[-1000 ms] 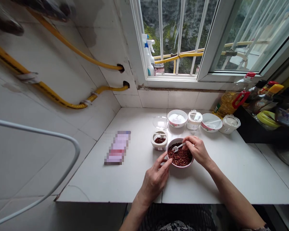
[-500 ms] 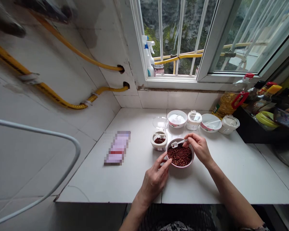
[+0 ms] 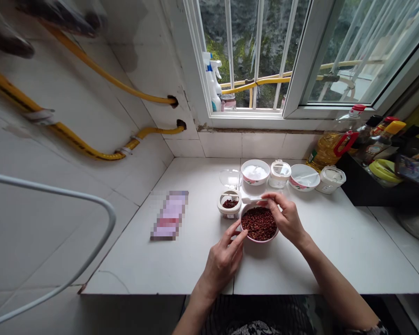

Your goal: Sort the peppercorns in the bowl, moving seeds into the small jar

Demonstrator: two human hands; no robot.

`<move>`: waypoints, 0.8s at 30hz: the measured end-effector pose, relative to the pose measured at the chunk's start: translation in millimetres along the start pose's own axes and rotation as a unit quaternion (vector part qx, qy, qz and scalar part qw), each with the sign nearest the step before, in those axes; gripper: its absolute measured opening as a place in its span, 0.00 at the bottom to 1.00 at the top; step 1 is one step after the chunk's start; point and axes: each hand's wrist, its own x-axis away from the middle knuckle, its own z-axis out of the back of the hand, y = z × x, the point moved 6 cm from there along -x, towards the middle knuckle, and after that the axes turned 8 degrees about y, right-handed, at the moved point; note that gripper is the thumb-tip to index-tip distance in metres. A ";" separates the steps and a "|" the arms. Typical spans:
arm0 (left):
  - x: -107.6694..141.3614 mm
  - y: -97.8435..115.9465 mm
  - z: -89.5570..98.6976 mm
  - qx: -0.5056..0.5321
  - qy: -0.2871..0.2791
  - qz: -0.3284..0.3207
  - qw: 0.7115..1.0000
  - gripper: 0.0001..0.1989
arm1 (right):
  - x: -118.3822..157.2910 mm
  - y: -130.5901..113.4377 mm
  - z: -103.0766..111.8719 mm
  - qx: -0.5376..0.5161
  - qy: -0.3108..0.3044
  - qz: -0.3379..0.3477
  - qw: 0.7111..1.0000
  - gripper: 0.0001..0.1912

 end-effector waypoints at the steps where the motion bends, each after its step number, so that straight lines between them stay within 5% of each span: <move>1: 0.0 0.0 0.1 0.000 0.002 0.000 1.000 0.22 | -0.4 4.9 3.3 0.010 -0.003 -0.011 1.000 0.10; 9: -1.4 1.6 0.5 -0.003 0.009 -0.008 1.000 0.22 | 2.8 22.0 -5.5 0.102 -0.091 0.011 0.991 0.12; 17: -0.6 0.7 0.2 -0.004 0.002 0.002 1.000 0.23 | -2.5 16.0 4.8 0.055 -0.038 -0.037 0.997 0.11; 24: -1.4 1.5 0.5 -0.005 0.001 0.001 1.000 0.23 | -0.3 18.2 -2.4 0.060 -0.062 -0.031 0.996 0.11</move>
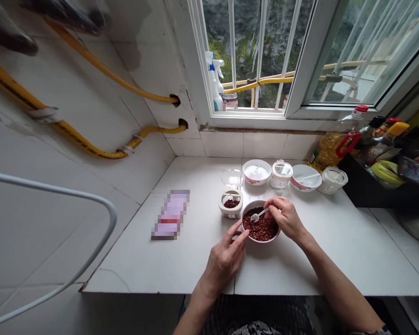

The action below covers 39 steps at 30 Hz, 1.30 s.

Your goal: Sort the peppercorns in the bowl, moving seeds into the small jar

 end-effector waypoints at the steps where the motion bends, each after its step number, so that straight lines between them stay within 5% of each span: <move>1: -0.2 0.3 0.2 0.001 0.000 -0.001 1.000 0.23 | 0.2 0.7 -0.6 0.002 -0.001 0.000 1.000 0.11; 15: 1.2 -0.8 -1.1 0.003 0.003 -0.002 1.000 0.22 | -0.1 -2.0 3.6 -0.035 0.018 -0.028 0.999 0.10; 21: 0.0 0.9 0.1 0.005 0.007 -0.008 1.000 0.20 | 1.6 12.2 -1.9 -0.185 0.002 -0.154 0.970 0.09; 25: -1.1 1.0 1.0 0.004 0.008 -0.008 1.000 0.21 | -1.1 13.0 -0.7 -0.247 0.029 -0.174 0.953 0.11; 31: 0.0 0.4 0.4 0.010 0.003 -0.007 1.000 0.21 | -0.7 -7.2 -5.0 -0.252 0.050 -0.105 0.961 0.11; 39: 0.7 -0.4 -0.2 0.012 0.005 -0.009 1.000 0.21 | 5.7 -37.9 -16.0 -0.054 0.041 0.147 0.987 0.12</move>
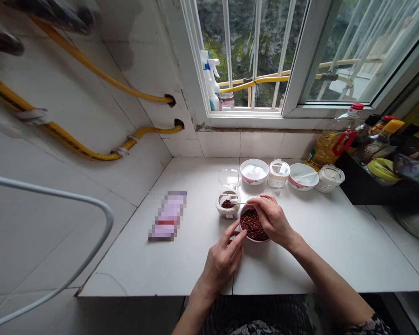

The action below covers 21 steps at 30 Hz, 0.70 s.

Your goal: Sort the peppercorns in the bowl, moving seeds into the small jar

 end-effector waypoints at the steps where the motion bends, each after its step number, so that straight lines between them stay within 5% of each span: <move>1: -0.1 0.0 0.0 0.000 0.000 0.000 1.000 0.21 | 0.1 1.5 3.4 0.006 0.011 -0.003 1.000 0.12; 7: -1.0 0.9 0.2 -0.002 -0.001 -0.001 1.000 0.21 | 2.9 27.4 29.2 0.030 0.054 -0.110 0.992 0.10; 14: -1.4 1.5 -0.4 -0.010 0.005 -0.005 1.000 0.21 | 7.4 34.1 11.4 0.113 -0.053 -0.072 0.990 0.12; 21: -0.8 1.2 0.0 -0.005 -0.002 0.002 1.000 0.22 | 5.2 37.4 19.4 0.044 -0.021 -0.155 0.987 0.11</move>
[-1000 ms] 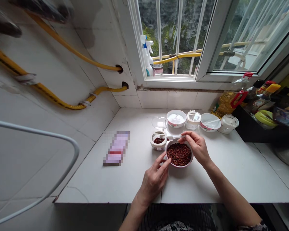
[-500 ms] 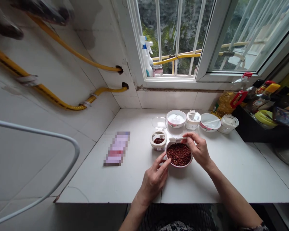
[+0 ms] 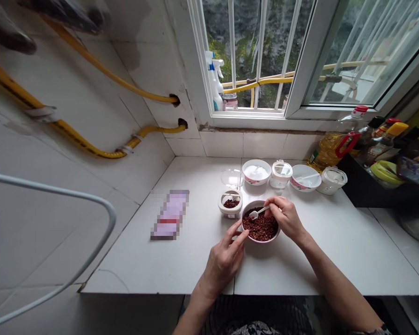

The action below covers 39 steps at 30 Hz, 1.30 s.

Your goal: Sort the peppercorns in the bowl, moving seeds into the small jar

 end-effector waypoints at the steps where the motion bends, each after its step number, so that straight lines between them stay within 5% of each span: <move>1: 0.2 -0.1 0.1 0.000 0.000 0.001 1.000 0.22 | -0.3 0.6 0.4 -0.021 -0.005 -0.017 1.000 0.11; 6: 0.9 -0.7 -0.3 0.002 -0.001 0.003 1.000 0.22 | 0.3 2.1 -1.6 -0.074 -0.017 -0.063 0.995 0.09; 19: 0.6 -0.7 -0.1 -0.001 0.002 0.003 1.000 0.23 | 0.3 1.3 -0.3 0.029 -0.004 0.019 0.999 0.11; 39: 0.2 -0.8 0.9 -0.003 -0.003 0.005 1.000 0.23 | 1.6 1.4 -1.1 -0.184 0.026 -0.093 0.978 0.12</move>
